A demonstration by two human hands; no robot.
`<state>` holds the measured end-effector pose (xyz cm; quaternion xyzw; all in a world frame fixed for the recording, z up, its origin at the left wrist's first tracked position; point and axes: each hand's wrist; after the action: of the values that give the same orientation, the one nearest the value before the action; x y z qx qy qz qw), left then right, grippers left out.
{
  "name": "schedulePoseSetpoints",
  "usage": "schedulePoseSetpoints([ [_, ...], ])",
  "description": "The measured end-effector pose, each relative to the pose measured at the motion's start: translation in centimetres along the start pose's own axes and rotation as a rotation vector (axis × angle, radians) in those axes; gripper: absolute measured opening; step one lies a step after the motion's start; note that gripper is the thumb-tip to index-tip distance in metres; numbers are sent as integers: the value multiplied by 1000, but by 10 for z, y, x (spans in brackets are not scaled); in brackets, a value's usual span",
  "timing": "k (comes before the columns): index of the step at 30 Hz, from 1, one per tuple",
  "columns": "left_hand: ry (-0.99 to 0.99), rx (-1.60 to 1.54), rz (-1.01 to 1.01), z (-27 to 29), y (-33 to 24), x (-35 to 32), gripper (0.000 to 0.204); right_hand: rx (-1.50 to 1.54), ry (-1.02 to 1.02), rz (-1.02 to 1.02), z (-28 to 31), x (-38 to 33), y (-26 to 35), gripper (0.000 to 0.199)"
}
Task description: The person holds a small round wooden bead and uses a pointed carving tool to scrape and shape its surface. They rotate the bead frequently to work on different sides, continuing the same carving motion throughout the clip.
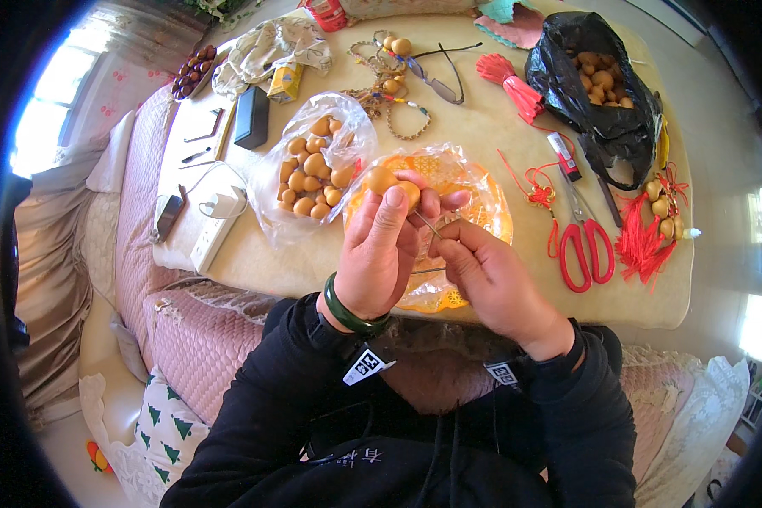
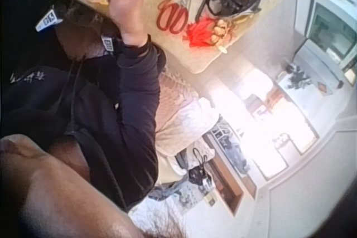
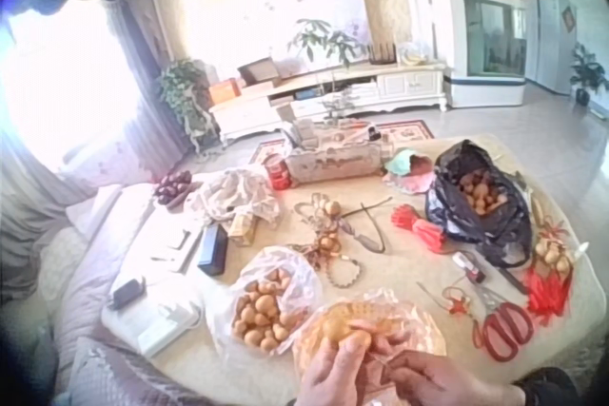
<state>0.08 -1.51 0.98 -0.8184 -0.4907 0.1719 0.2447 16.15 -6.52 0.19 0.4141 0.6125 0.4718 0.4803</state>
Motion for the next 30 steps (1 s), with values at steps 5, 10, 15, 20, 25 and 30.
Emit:
schedulePoseSetpoints([
  [5,20,93,-72,-2,1,-1,24,-700,-271,458,-17,0,-1,23],
  [10,37,-1,48,-2,-7,-1,28,511,212,-353,-4,-9,15,27],
  [15,72,20,-54,-3,-3,1,22,-510,-207,434,-9,-3,7,15],
  [20,68,24,2,0,-6,5,23,-588,-218,415,-12,-4,15,15],
  [25,128,13,89,2,-11,5,32,534,242,-304,1,-7,19,23],
  [30,32,113,-57,-1,-2,3,22,-768,-321,499,-8,-3,-10,20],
])
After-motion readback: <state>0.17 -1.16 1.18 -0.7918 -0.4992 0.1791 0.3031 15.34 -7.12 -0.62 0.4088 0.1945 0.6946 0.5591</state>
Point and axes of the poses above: each hand's wrist, its own x-axis towards the middle knuckle, its own z-axis out of the back of the hand, y = z × x, and after that the axes turned 8 degrees about -x, right-handed
